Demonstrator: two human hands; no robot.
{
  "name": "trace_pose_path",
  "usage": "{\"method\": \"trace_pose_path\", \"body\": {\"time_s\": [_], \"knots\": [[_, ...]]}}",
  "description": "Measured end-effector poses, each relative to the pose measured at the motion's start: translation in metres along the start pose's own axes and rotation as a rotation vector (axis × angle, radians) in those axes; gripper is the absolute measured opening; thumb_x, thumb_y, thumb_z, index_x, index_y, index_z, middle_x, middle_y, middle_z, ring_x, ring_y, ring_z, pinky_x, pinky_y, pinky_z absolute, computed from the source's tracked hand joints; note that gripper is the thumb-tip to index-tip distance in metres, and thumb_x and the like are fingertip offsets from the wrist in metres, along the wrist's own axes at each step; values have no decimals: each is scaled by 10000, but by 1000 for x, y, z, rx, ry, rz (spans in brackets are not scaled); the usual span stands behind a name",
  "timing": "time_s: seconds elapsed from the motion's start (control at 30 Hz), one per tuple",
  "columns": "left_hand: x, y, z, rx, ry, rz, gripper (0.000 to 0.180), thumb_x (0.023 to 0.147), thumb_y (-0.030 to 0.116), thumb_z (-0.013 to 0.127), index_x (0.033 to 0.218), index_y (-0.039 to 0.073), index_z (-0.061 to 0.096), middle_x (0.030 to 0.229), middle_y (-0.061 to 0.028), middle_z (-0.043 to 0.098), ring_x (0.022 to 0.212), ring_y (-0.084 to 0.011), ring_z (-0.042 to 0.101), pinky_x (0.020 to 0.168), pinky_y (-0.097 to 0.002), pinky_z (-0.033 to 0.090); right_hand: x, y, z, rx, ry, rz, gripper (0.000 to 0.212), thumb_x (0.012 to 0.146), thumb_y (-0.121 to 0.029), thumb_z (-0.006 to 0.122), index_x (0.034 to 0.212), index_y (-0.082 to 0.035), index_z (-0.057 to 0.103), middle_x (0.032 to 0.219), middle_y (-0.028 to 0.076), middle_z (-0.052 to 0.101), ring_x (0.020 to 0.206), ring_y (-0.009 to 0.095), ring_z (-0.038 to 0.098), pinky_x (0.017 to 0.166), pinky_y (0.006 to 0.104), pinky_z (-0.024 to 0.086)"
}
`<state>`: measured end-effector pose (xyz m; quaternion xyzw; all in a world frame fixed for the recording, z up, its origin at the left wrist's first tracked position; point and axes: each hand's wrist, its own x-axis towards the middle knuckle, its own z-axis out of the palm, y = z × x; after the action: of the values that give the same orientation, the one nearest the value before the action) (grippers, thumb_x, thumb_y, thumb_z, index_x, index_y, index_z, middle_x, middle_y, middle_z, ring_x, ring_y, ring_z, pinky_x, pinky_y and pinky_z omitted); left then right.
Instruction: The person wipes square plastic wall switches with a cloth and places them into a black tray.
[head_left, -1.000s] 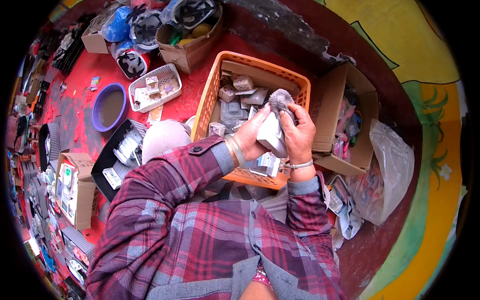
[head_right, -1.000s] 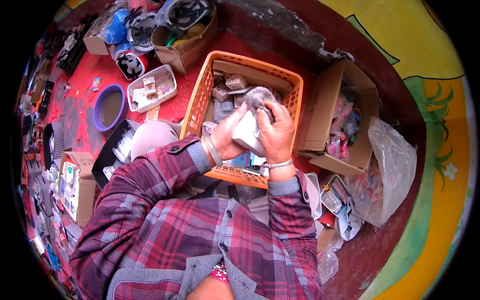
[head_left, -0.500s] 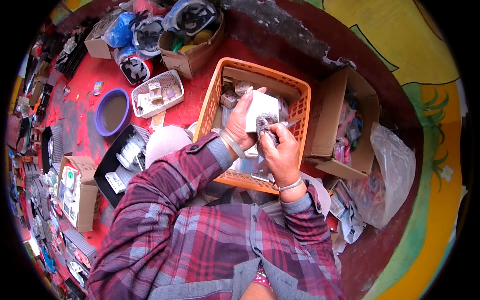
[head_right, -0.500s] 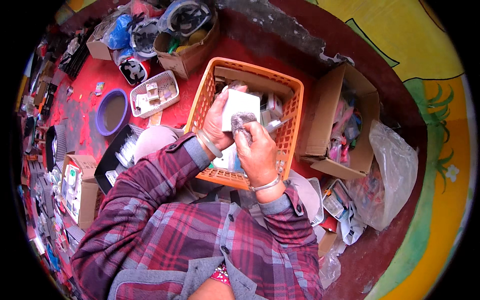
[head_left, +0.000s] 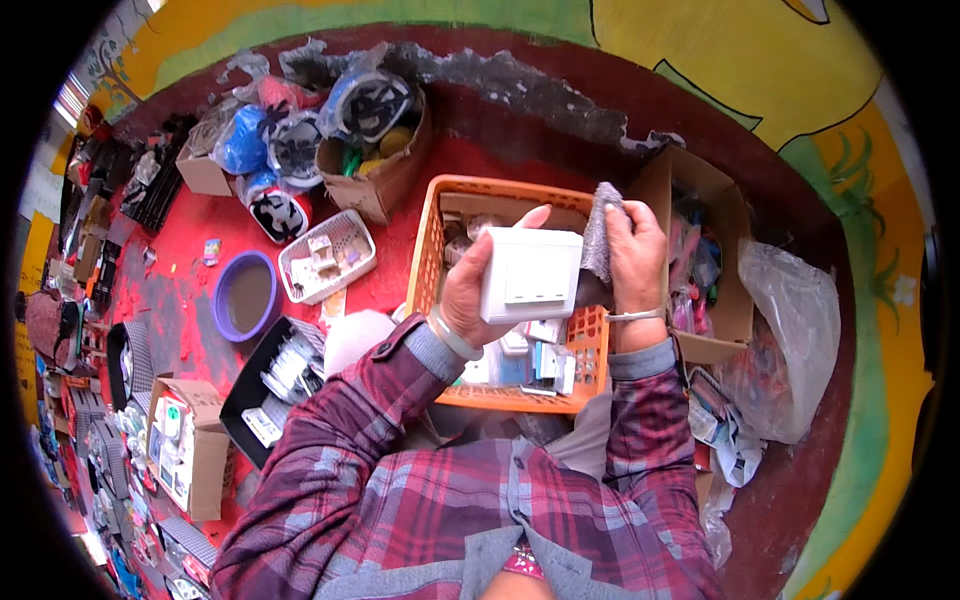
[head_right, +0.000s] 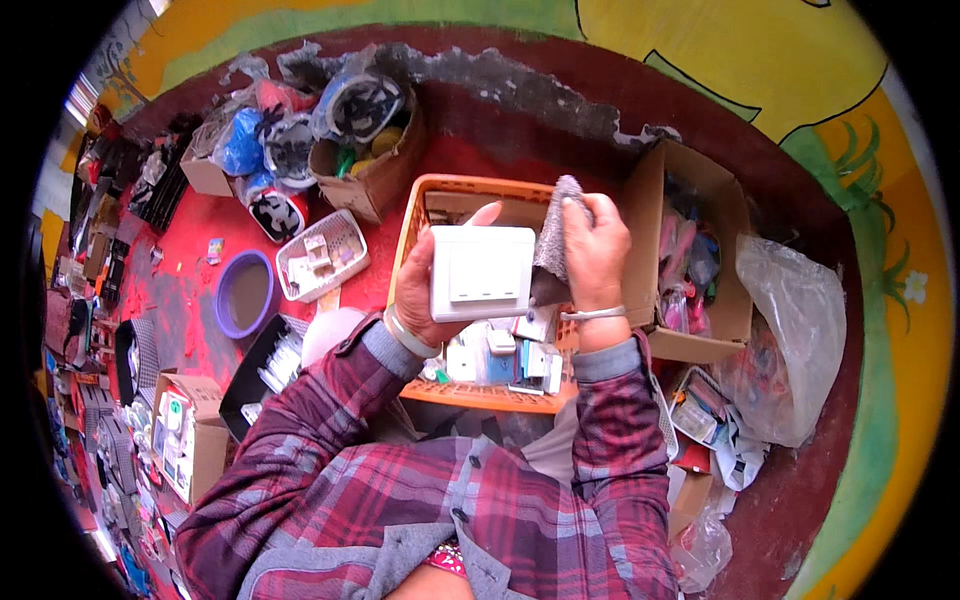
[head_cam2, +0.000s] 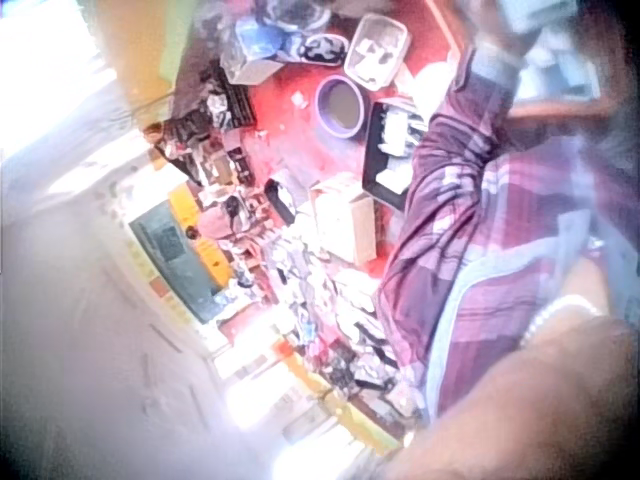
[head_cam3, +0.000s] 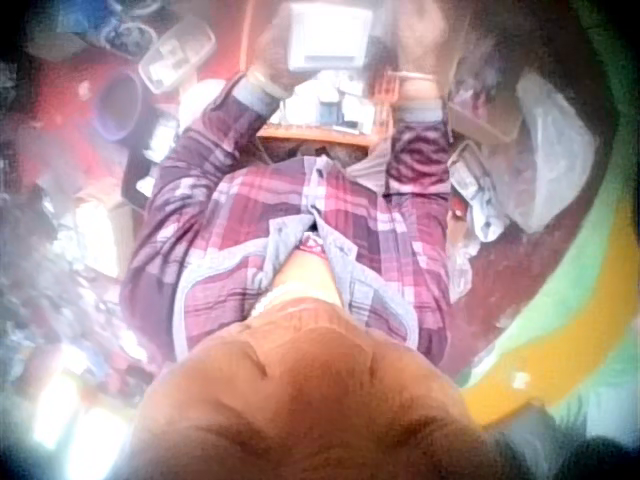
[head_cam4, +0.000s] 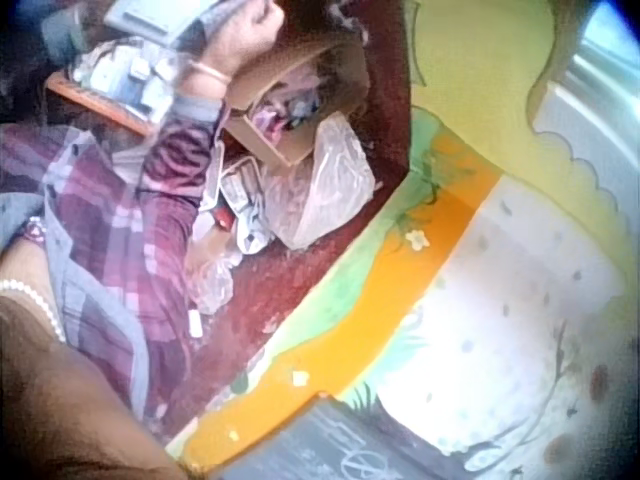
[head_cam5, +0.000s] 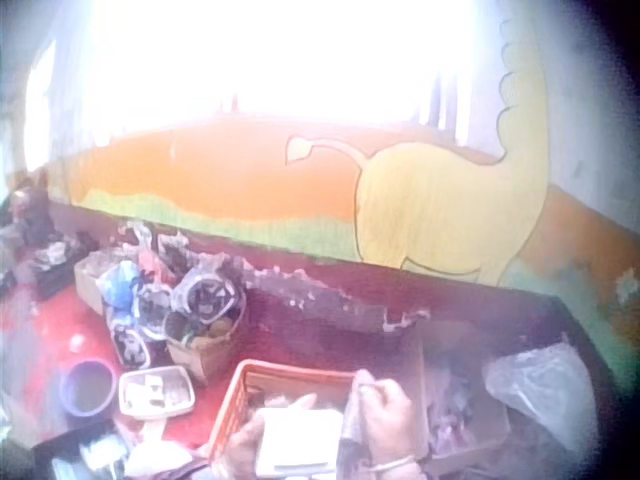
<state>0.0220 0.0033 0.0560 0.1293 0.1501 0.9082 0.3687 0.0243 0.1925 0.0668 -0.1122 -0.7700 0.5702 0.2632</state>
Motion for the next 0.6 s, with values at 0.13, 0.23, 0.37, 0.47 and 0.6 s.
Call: {"method": "trace_pose_path", "body": {"time_s": [0.13, 0.23, 0.37, 0.47, 0.6], "knots": [[16, 17, 3, -47, 48, 69, 803, 858, 583, 445, 1426, 54, 240, 1314, -208, 458, 1215, -365, 456, 1020, -496, 355, 9, -12, -3, 541, -64, -64, 128, 915, -110, 544, 994, -22, 594, 864, -2, 609, 754, 69, 557, 674, 207, 468], [29, 23, 3, -87, 116, 88, 705, 876, 564, 426, 1361, 55, 360, 1299, -158, 488, 1184, -317, 488, 1012, -491, 364, -2, -36, 9, 582, -191, -217, 205, 921, -112, 537, 1086, 6, 569, 1136, 75, 568, 1000, 131, 555, 883, 266, 445], [33, 16, -16, -163, 157, 83, 578, 915, 525, 385, 1276, 83, 476, 1278, -108, 520, 1173, -266, 500, 1032, -434, 358, -16, -14, 40, -278, -461, -622, 397, 872, -237, 565, 1233, -72, 538, 1323, 161, 478, 1301, 313, 367, 1083, 446, 219], [24, 15, -37, -117, 227, 103, 547, 931, 520, 367, 1233, 90, 519, 1213, -104, 565, 1143, -266, 525, 1017, -417, 384, -37, -5, 57, -397, -469, -680, 421, 875, -299, 533, 1249, -106, 538, 1328, 144, 480, 1299, 303, 376, 1082, 461, 224], [22, 12, -61, -240, 83, 31, 537, 936, 503, 373, 1280, 102, 474, 1268, -91, 524, 1180, -239, 495, 1042, -396, 358, -43, -10, 66, -416, -551, -759, 474, 801, -170, 597, 1265, -102, 524, 1323, 150, 483, 1268, 321, 412, 1079, 454, 251]]}}
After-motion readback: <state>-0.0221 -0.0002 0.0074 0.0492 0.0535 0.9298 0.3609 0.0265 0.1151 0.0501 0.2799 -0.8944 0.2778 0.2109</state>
